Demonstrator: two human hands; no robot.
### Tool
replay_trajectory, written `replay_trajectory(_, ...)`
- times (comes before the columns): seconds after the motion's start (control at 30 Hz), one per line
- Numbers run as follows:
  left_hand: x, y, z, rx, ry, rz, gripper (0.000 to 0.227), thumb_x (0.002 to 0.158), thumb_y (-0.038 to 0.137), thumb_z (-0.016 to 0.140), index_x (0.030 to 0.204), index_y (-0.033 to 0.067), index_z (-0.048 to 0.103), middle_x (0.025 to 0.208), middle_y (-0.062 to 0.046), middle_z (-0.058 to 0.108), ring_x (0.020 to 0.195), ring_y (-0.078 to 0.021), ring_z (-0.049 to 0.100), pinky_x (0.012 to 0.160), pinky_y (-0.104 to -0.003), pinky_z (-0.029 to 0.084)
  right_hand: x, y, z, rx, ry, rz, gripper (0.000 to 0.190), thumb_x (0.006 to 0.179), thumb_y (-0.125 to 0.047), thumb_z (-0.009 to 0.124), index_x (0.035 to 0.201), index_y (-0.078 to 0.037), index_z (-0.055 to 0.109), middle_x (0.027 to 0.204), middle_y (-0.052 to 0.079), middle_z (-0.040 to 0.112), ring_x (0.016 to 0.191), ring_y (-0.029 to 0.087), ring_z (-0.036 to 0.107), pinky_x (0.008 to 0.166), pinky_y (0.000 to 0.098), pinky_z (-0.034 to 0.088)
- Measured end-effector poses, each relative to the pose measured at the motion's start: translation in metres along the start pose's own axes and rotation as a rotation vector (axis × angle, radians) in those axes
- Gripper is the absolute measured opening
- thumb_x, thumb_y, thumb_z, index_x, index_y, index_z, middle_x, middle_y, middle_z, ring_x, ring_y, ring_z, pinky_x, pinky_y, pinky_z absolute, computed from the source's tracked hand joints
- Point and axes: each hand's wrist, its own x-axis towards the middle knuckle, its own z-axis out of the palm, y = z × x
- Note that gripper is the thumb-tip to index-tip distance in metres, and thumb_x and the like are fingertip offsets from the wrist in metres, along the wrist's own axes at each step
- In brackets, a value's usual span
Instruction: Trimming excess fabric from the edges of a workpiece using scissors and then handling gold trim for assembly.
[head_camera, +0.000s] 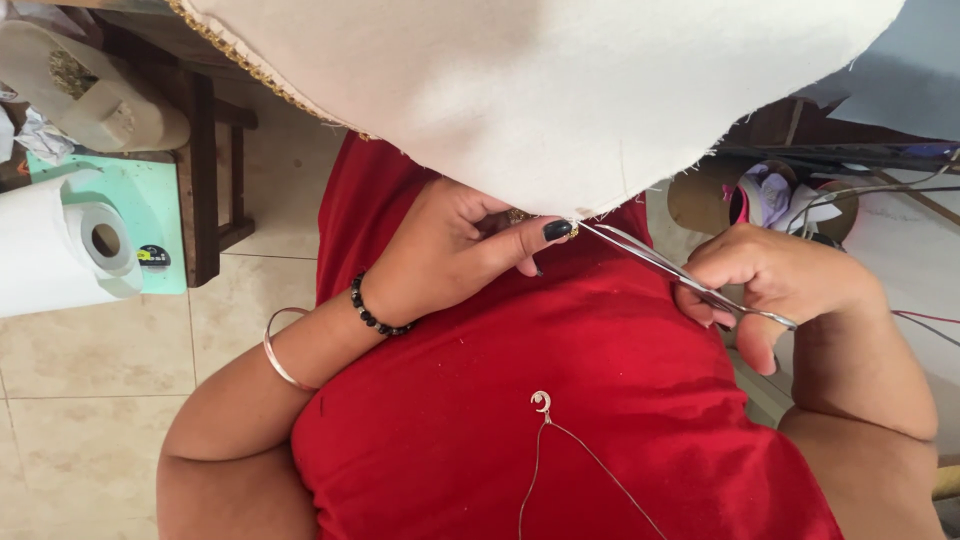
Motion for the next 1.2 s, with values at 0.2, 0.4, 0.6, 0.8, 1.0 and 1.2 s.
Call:
replay_trajectory(0.2,0.000,0.001,-0.001,0.007,-0.004,0.014,0.019,0.097,0.025,0.067,0.095,0.0094,0.078,0.068,-0.002,0.075,0.065,-0.0073,0.075,0.061,-0.016,0.051,-0.001,0.005,0.000,0.012,-0.008,-0.002,0.069,0.068,-0.085,0.053,0.074,-0.017,0.063,0.058,-0.010,0.058,0.048,0.009,0.050,0.046,0.0255,0.038)
replay_trajectory(0.4,0.000,0.001,-0.001,0.021,-0.001,0.030,0.018,0.097,0.026,0.067,0.095,0.0110,0.077,0.065,-0.002,0.073,0.063,-0.0066,0.073,0.059,-0.017,0.050,-0.002,0.006,0.000,0.026,-0.021,0.009,0.069,0.066,-0.085,0.055,0.074,-0.017,0.063,0.058,-0.010,0.059,0.049,0.009,0.051,0.046,0.0257,0.038)
replay_trajectory(0.6,0.000,0.000,0.000,0.030,-0.002,0.021,0.019,0.097,0.027,0.067,0.096,0.0111,0.078,0.067,-0.002,0.075,0.064,-0.0059,0.074,0.060,-0.017,0.050,0.001,0.004,0.000,0.020,-0.010,-0.013,0.067,0.067,-0.084,0.055,0.070,-0.018,0.060,0.059,-0.009,0.056,0.049,0.010,0.048,0.047,0.0258,0.036)
replay_trajectory(0.8,0.000,0.005,-0.001,0.054,0.003,0.036,0.022,0.097,0.030,0.066,0.094,0.0115,0.078,0.066,-0.002,0.075,0.062,-0.0060,0.073,0.058,-0.017,0.050,-0.004,0.016,0.003,0.044,-0.002,0.029,0.065,0.068,-0.081,0.059,0.072,-0.016,0.062,0.061,-0.008,0.058,0.050,0.009,0.050,0.048,0.0242,0.040)
replay_trajectory(1.0,0.000,0.002,0.000,0.132,0.072,0.162,0.020,0.098,0.027,0.066,0.092,0.0122,0.078,0.067,0.002,0.075,0.062,-0.0047,0.070,0.059,-0.020,0.053,-0.002,0.016,0.001,-0.077,0.032,-0.010,0.055,0.074,-0.073,0.065,0.069,-0.018,0.061,0.057,-0.007,0.055,0.050,0.011,0.047,0.048,0.0272,0.039)
replay_trajectory(1.2,0.004,-0.005,0.000,0.153,0.083,0.130,0.021,0.093,0.031,0.070,0.092,0.0125,0.080,0.073,-0.001,0.079,0.061,-0.0078,0.076,0.063,-0.016,0.055,-0.012,0.038,0.006,-0.201,0.206,0.036,0.058,0.070,-0.066,0.081,0.061,-0.017,0.051,0.057,-0.006,0.043,0.050,0.011,0.040,0.044,0.0304,0.033)
